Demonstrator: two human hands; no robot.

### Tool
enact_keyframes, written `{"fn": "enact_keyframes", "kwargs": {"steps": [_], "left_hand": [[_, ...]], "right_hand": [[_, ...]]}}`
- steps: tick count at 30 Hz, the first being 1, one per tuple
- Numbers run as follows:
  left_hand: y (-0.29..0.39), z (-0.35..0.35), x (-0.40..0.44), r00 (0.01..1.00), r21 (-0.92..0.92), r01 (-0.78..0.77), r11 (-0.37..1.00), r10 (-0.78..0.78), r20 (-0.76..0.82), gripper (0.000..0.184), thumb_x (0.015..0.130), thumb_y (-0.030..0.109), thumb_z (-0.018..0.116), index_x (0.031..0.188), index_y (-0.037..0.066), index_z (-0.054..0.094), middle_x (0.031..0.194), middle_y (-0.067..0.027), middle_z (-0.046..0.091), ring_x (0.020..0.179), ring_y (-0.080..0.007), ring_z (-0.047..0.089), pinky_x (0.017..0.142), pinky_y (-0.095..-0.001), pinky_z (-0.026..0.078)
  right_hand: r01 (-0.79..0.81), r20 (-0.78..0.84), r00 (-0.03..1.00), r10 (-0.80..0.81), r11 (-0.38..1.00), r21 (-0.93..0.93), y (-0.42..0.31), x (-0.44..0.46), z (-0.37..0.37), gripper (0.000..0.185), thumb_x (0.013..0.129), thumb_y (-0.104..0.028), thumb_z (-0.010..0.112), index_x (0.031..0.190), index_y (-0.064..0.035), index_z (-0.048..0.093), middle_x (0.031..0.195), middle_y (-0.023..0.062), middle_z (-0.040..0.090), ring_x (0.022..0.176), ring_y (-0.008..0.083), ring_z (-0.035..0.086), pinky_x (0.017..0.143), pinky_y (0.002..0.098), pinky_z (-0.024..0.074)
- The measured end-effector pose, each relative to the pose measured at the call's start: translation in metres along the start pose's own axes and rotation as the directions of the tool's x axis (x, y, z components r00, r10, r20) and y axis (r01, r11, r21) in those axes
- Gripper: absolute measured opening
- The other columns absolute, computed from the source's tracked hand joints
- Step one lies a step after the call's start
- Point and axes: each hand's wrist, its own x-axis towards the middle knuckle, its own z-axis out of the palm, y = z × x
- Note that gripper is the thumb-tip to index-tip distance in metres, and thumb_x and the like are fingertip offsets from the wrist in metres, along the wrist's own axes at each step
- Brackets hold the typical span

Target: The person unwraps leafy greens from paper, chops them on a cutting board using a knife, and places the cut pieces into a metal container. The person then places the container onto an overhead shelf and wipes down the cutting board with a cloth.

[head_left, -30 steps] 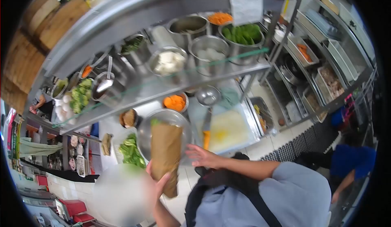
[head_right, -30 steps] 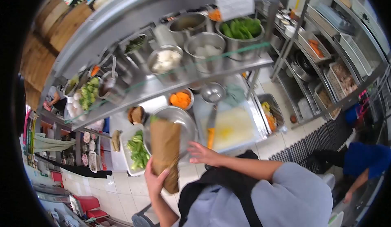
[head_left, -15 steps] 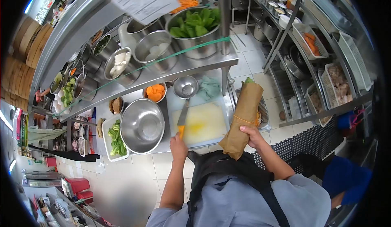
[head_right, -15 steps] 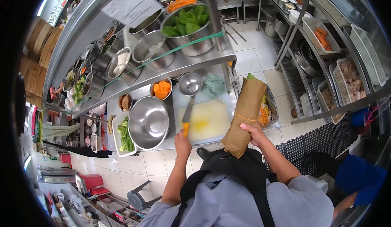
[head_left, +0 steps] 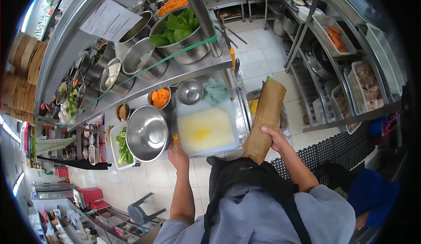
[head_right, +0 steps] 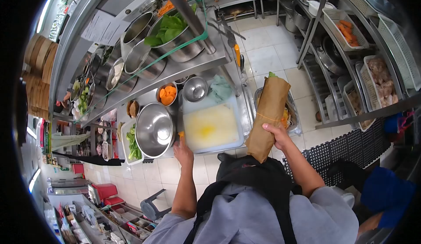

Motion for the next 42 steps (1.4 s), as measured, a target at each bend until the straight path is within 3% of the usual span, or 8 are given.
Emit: {"fn": "enact_keyframes", "kwargs": {"steps": [4, 8, 14, 28, 34, 36, 39, 42], "left_hand": [[0.071, -0.006, 0.054, 0.958, -0.261, -0.277, 0.925, 0.286, -0.003, 0.043, 0.094, 0.012, 0.065, 0.137, 0.010, 0.063, 0.117, -0.0217, 0.068, 0.109, -0.0404, 0.063, 0.095, -0.0478, 0.049], [0.144, 0.039, 0.111, 0.946, -0.560, -0.080, 0.825, 0.239, 0.218, 0.038, 0.096, 0.014, 0.063, 0.132, 0.007, 0.063, 0.099, -0.0211, 0.074, 0.091, -0.0430, 0.070, 0.085, -0.0530, 0.054], [0.198, 0.036, 0.163, 0.959, -0.191, 0.180, 0.965, -0.128, 0.253, 0.032, 0.095, 0.020, 0.065, 0.126, 0.009, 0.064, 0.099, -0.0199, 0.076, 0.094, -0.0443, 0.073, 0.083, -0.0550, 0.055], [0.086, 0.106, 0.281, 0.987, -0.398, -0.071, 0.915, 0.006, -0.163, 0.022, 0.101, 0.020, 0.063, 0.112, 0.001, 0.061, 0.099, -0.0256, 0.073, 0.091, -0.0467, 0.071, 0.077, -0.0526, 0.054], [0.130, 0.078, 0.251, 0.976, -0.260, -0.211, 0.942, 0.217, -0.006, 0.055, 0.098, 0.038, 0.066, 0.139, 0.006, 0.047, 0.101, -0.0212, 0.076, 0.098, -0.0453, 0.072, 0.087, -0.0563, 0.055], [0.184, 0.055, 0.211, 0.842, -0.329, 0.033, 0.944, 0.152, 0.518, 0.066, 0.094, 0.047, 0.072, 0.144, 0.015, 0.045, 0.106, -0.0191, 0.076, 0.098, -0.0418, 0.074, 0.088, -0.0543, 0.055], [0.196, 0.129, 0.195, 0.890, -0.215, -0.202, 0.956, 0.270, 0.368, 0.065, 0.096, 0.028, 0.074, 0.149, 0.012, 0.041, 0.115, -0.0175, 0.076, 0.103, -0.0364, 0.074, 0.093, -0.0427, 0.055], [0.217, 0.129, 0.221, 0.755, -0.699, 0.384, 0.603, 0.231, 0.614, 0.064, 0.098, 0.021, 0.071, 0.152, 0.012, 0.038, 0.110, -0.0123, 0.075, 0.096, -0.0228, 0.072, 0.085, -0.0351, 0.055]], "right_hand": [[0.041, -0.004, 0.999, -0.041, 0.998, -0.056, 0.001, -0.005, -0.007, 0.068, 0.087, -0.021, 0.079, 0.145, -0.0009, 0.050, 0.134, 0.0123, 0.064, 0.124, 0.0254, 0.062, 0.107, 0.0411, 0.0506], [0.036, -0.067, 0.997, -0.038, 0.999, -0.028, 0.009, -0.013, -0.011, 0.061, 0.088, -0.014, 0.079, 0.142, -0.0005, 0.053, 0.129, 0.0114, 0.067, 0.121, 0.0243, 0.064, 0.105, 0.0403, 0.0519], [0.033, -0.113, 0.993, -0.034, 0.999, -0.008, 0.008, -0.032, -0.020, 0.059, 0.089, -0.014, 0.078, 0.142, -0.0001, 0.054, 0.130, 0.0118, 0.067, 0.121, 0.0249, 0.064, 0.106, 0.0399, 0.0507], [0.047, -0.160, 0.986, -0.039, 0.998, 0.046, 0.008, -0.038, -0.058, 0.061, 0.090, -0.014, 0.079, 0.143, 0.0015, 0.053, 0.131, 0.0128, 0.068, 0.120, 0.0240, 0.066, 0.105, 0.0398, 0.0521], [0.100, -0.068, 0.992, -0.103, 0.994, -0.049, 0.013, -0.020, -0.043, 0.063, 0.088, -0.013, 0.080, 0.143, 0.0015, 0.053, 0.132, 0.0122, 0.067, 0.121, 0.0233, 0.064, 0.105, 0.0396, 0.0515], [0.107, -0.055, 0.992, -0.111, 0.992, -0.070, 0.011, -0.016, -0.037, 0.064, 0.087, -0.013, 0.080, 0.144, 0.0014, 0.053, 0.133, 0.0123, 0.067, 0.122, 0.0232, 0.064, 0.105, 0.0395, 0.0511], [0.081, -0.080, 0.993, -0.085, 0.995, -0.054, 0.010, -0.011, -0.030, 0.068, 0.086, -0.013, 0.082, 0.145, 0.0010, 0.051, 0.135, 0.0124, 0.066, 0.123, 0.0234, 0.063, 0.106, 0.0393, 0.0502], [0.040, -0.051, 0.998, -0.044, 0.996, -0.084, 0.012, -0.005, -0.031, 0.070, 0.086, -0.014, 0.082, 0.146, 0.0007, 0.050, 0.136, 0.0124, 0.065, 0.125, 0.0235, 0.062, 0.107, 0.0393, 0.0496]]}}
